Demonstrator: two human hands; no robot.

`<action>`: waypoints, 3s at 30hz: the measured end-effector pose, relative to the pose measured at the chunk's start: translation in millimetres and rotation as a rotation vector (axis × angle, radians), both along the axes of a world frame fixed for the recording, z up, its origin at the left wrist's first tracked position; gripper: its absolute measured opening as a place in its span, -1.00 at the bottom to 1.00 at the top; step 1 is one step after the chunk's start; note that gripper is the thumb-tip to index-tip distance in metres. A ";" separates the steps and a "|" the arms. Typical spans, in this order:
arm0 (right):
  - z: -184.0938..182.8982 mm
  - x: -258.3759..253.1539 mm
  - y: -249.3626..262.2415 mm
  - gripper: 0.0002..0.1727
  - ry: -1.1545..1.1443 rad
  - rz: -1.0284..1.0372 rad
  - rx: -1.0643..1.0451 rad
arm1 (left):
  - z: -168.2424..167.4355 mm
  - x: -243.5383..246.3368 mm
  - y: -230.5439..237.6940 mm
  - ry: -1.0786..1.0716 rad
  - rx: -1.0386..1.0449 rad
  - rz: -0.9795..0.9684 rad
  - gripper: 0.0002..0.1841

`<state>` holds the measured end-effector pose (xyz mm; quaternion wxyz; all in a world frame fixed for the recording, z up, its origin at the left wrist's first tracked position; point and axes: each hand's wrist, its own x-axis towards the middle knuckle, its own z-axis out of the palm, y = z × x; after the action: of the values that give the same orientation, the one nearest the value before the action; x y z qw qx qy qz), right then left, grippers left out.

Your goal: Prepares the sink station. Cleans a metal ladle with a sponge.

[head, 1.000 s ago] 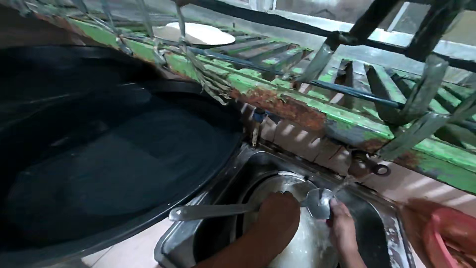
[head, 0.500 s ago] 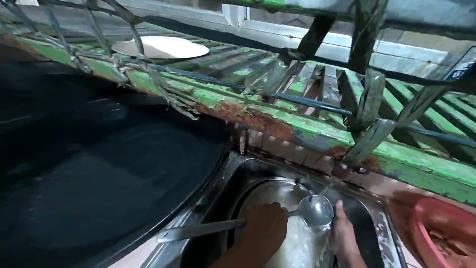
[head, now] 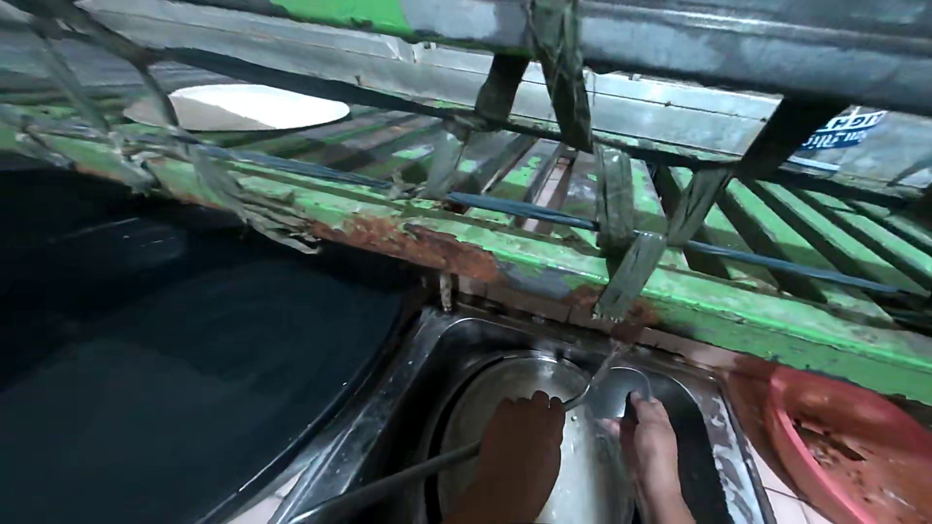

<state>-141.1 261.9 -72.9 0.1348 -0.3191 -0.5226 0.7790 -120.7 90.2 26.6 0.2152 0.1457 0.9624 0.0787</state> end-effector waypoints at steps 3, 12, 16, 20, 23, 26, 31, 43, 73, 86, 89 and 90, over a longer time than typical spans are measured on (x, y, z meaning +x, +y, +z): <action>0.9 -2.2 -10.9 -0.68 -0.002 0.038 0.048 | 0.3 2.3 -8.7 0.028 0.002 0.026 -0.62; -2.3 -3.6 -22.2 -0.64 0.049 0.071 -0.020 | -0.5 4.5 -21.4 0.048 0.020 0.055 -0.61; -8.0 -5.3 -18.1 -0.69 0.069 0.088 -0.024 | 0.0 2.8 -18.9 0.029 0.005 0.045 -0.61; -7.5 -7.5 -15.0 -0.68 0.051 0.081 0.004 | -0.5 -0.2 -15.4 0.003 -0.006 0.043 -0.61; -7.0 -7.6 -14.9 -0.64 0.051 0.084 -0.011 | -4.8 -0.4 -15.4 0.031 -0.006 0.044 -0.62; -11.8 -7.7 -14.3 -0.69 0.056 0.084 -0.006 | -7.6 0.8 -16.5 0.054 0.006 0.043 -0.63; -11.6 -6.0 -18.0 -0.49 0.066 0.139 0.005 | -7.3 0.1 -20.0 0.016 -0.009 0.068 -0.62; -17.2 -2.3 -12.1 -0.78 0.018 0.162 0.150 | -12.3 7.7 -28.5 -0.003 0.013 0.076 -0.62; -22.4 16.0 -40.1 -0.53 0.061 0.426 -0.515 | -61.3 -18.0 1.6 0.014 0.288 0.009 -0.61; 104.7 36.1 68.4 -0.64 0.295 -0.223 -0.099 | -85.7 -82.9 64.7 0.281 0.462 -0.063 -0.51; 105.3 51.1 96.1 -0.58 0.276 -0.265 -0.082 | -84.5 -81.6 46.0 0.174 0.324 -0.104 -0.54; 98.9 54.0 94.8 -0.57 0.254 -0.252 -0.104 | -81.7 -75.6 45.4 0.172 0.313 -0.132 -0.56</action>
<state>-87.1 356.7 26.1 0.2797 -0.2879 -0.4164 0.8158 -196.4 135.6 -55.1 0.1114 0.2462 0.9417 0.2002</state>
